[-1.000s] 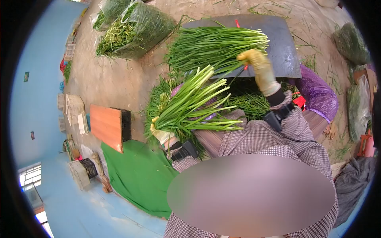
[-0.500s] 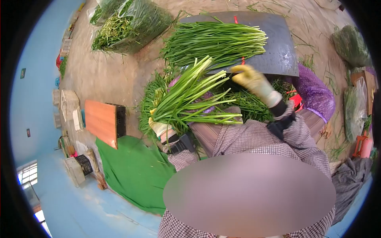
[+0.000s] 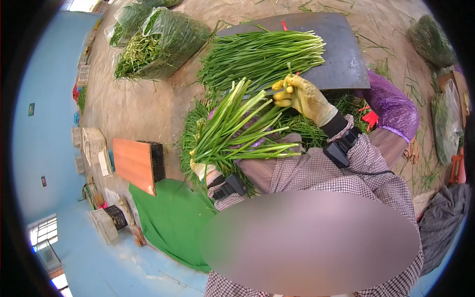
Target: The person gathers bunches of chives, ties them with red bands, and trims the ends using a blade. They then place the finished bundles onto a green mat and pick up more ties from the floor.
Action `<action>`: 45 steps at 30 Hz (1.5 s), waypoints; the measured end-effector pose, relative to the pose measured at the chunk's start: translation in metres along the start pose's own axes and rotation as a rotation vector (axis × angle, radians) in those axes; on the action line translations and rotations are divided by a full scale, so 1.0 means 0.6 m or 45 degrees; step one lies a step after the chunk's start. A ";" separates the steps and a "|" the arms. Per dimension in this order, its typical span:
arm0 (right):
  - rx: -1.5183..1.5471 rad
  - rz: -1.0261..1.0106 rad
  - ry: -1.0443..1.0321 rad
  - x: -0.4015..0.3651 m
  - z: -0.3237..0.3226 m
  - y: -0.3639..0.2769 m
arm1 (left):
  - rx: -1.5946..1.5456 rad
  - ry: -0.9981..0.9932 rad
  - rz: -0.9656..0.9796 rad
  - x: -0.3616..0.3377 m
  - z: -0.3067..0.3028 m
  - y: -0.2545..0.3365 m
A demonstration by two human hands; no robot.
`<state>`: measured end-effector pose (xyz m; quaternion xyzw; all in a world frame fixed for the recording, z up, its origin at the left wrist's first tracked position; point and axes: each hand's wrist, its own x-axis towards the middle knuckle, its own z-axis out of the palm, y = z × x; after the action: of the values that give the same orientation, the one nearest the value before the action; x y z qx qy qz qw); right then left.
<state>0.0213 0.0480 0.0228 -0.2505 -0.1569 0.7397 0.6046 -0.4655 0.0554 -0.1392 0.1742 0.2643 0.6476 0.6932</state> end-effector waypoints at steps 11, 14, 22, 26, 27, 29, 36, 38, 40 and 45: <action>-2.371 -0.495 0.091 -0.050 -0.240 -0.063 | 0.704 0.298 0.074 0.019 -0.043 0.015; -2.928 0.208 0.128 -0.103 -0.111 -0.038 | 1.006 0.238 0.050 0.021 -0.036 0.014; -1.984 -0.311 -0.184 -0.033 0.064 0.073 | 0.931 0.180 0.148 0.021 -0.018 0.009; -2.184 -0.434 -0.123 -0.072 0.129 0.079 | -0.336 0.214 0.081 -0.025 0.093 -0.002; -2.130 -0.592 -0.056 -0.077 0.136 0.082 | -0.259 0.229 0.099 -0.029 0.092 0.001; -2.200 -0.559 0.058 -0.061 0.150 0.079 | -0.156 0.315 0.123 -0.028 0.096 -0.003; -1.971 -0.691 -0.231 -0.019 0.152 0.140 | -0.217 0.449 0.252 -0.019 0.183 -0.016; -1.511 -0.489 -0.544 -0.053 0.169 0.112 | -0.202 0.459 0.243 -0.007 0.138 -0.009; -1.359 -0.361 -0.805 -0.089 0.169 0.053 | -0.193 0.458 0.219 -0.001 0.102 -0.007; -1.120 -0.091 0.179 -0.094 0.011 -0.011 | -0.317 0.328 0.068 0.004 0.086 -0.011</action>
<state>0.0310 -0.0052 0.0419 -0.5280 -0.4237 0.5624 0.4748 -0.4293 0.0621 -0.1021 0.0094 0.2641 0.7104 0.6523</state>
